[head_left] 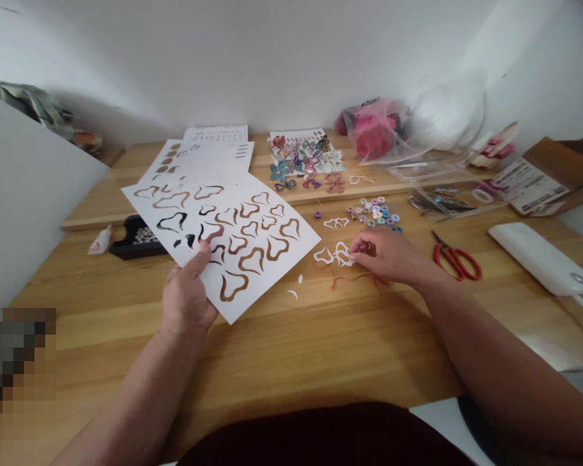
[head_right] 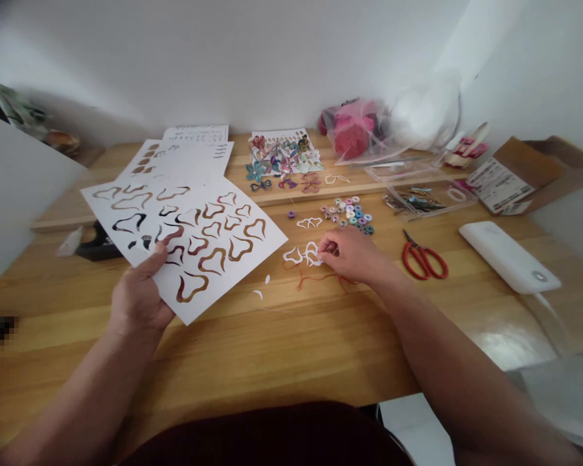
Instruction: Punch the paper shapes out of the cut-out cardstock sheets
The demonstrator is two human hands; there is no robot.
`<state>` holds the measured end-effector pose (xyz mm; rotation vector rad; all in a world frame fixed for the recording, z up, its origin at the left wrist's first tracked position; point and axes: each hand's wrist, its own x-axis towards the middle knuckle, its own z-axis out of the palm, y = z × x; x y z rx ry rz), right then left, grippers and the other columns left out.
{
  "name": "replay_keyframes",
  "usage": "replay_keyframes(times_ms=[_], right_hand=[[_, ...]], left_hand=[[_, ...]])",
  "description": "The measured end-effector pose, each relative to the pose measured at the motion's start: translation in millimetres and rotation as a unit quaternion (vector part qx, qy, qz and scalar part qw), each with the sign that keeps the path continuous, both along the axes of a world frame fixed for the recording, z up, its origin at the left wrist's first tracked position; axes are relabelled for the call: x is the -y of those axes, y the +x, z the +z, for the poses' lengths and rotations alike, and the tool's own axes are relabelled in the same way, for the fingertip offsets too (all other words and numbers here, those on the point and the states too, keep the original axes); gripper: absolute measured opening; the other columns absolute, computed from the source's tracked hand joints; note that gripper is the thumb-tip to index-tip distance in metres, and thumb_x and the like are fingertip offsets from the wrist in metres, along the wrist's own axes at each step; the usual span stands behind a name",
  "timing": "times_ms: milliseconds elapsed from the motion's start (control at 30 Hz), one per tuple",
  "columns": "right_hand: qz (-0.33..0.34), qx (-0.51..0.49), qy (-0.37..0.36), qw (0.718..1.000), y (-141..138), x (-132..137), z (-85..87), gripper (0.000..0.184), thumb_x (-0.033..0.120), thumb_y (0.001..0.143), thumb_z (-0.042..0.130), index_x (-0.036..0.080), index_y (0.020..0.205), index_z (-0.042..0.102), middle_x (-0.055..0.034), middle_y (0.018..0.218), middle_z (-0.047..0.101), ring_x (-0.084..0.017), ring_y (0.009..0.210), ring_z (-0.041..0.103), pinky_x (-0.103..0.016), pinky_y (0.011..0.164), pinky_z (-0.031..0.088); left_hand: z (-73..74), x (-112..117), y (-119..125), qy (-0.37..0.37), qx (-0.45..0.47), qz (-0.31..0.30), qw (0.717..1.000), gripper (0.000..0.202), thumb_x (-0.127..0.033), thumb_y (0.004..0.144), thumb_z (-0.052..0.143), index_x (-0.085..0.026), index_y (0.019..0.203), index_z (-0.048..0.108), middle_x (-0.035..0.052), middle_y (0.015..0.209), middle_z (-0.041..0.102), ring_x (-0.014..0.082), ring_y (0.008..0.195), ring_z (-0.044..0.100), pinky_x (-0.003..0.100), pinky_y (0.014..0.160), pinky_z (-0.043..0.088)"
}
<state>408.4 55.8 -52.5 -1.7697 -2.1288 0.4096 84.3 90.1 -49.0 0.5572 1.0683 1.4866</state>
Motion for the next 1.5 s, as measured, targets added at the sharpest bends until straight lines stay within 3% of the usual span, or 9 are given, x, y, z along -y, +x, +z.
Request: replay_keyframes(times_ms=[300, 567, 733, 933, 1167, 1333, 1500], right_hand=[[-0.015, -0.041, -0.113, 0.993, 3.1, 0.9, 1.4, 0.007, 0.027, 0.08, 0.065, 0.02, 0.078, 0.068, 0.0004, 0.073, 0.069, -0.014, 0.064, 0.059, -0.028, 0.06, 0.041], [-0.043, -0.048, -0.084, 0.994, -1.8, 2.5, -0.1, 0.014, 0.032, 0.077, 0.071, 0.021, 0.085, 0.067, -0.0006, 0.077, 0.068, -0.015, 0.068, 0.059, -0.028, 0.061, 0.041], [-0.032, -0.047, -0.094, 0.994, -5.8, 1.0, -1.1, 0.01, 0.03, 0.077, 0.07, 0.021, 0.077, 0.067, -0.0007, 0.073, 0.068, -0.015, 0.064, 0.058, -0.028, 0.058, 0.04], [-0.055, -0.07, -0.097, 0.991, -4.7, 1.9, -3.2, 0.012, 0.032, 0.075, 0.07, 0.021, 0.075, 0.064, 0.0003, 0.07, 0.067, -0.015, 0.063, 0.058, -0.027, 0.058, 0.041], [-0.041, -0.126, -0.127, 0.983, 3.6, 2.2, 9.6, 0.018, 0.038, 0.079, 0.063, 0.021, 0.074, 0.062, -0.0011, 0.071, 0.065, -0.015, 0.063, 0.057, -0.029, 0.059, 0.042], [-0.065, -0.139, -0.049, 0.987, -0.2, 4.8, 10.4, 0.018, 0.038, 0.082, 0.062, 0.021, 0.076, 0.061, -0.0014, 0.07, 0.064, -0.015, 0.061, 0.055, -0.029, 0.057, 0.041], [-0.016, -0.016, 0.099, 0.995, -26.9, 5.9, -3.2, 0.008, 0.023, 0.087, 0.056, 0.022, 0.078, 0.057, -0.0023, 0.075, 0.065, -0.018, 0.07, 0.058, -0.031, 0.067, 0.042]], left_hand=[[-3.5, -0.1, -2.0, 0.002, -0.003, -0.014, 1.0, 0.021, -0.02, 0.087, 0.064, -0.015, 0.103, 0.075, 0.0126, 0.123, 0.07, 0.0317, 0.117, 0.064, 0.046, 0.096, 0.058], [-2.3, -0.2, -1.3, -0.003, 0.003, -0.015, 1.0, 0.02, -0.019, 0.087, 0.061, -0.014, 0.101, 0.075, 0.0125, 0.119, 0.071, 0.0315, 0.112, 0.066, 0.044, 0.091, 0.061], [-2.7, 0.1, -0.4, 0.01, -0.007, -0.001, 1.0, 0.016, -0.017, 0.087, 0.062, -0.018, 0.096, 0.075, 0.0089, 0.118, 0.072, 0.0297, 0.117, 0.065, 0.041, 0.094, 0.06], [-5.6, -0.7, -1.8, 0.021, -0.01, 0.005, 1.0, 0.016, -0.018, 0.087, 0.064, -0.017, 0.099, 0.074, 0.0111, 0.123, 0.07, 0.0333, 0.122, 0.061, 0.048, 0.098, 0.057], [-4.0, -0.9, -2.1, 0.01, -0.009, 0.016, 1.0, 0.017, -0.017, 0.086, 0.066, -0.02, 0.1, 0.074, 0.0081, 0.121, 0.071, 0.0303, 0.123, 0.06, 0.044, 0.1, 0.056], [-2.6, -1.4, -2.1, -0.002, -0.007, -0.009, 1.0, 0.019, -0.019, 0.087, 0.062, -0.016, 0.101, 0.074, 0.0104, 0.118, 0.072, 0.0312, 0.115, 0.065, 0.045, 0.094, 0.059], [0.1, -1.6, -0.1, 0.004, 0.003, 0.015, 1.0, 0.019, -0.015, 0.087, 0.061, -0.014, 0.103, 0.073, 0.0127, 0.125, 0.069, 0.0316, 0.12, 0.062, 0.045, 0.099, 0.056]])
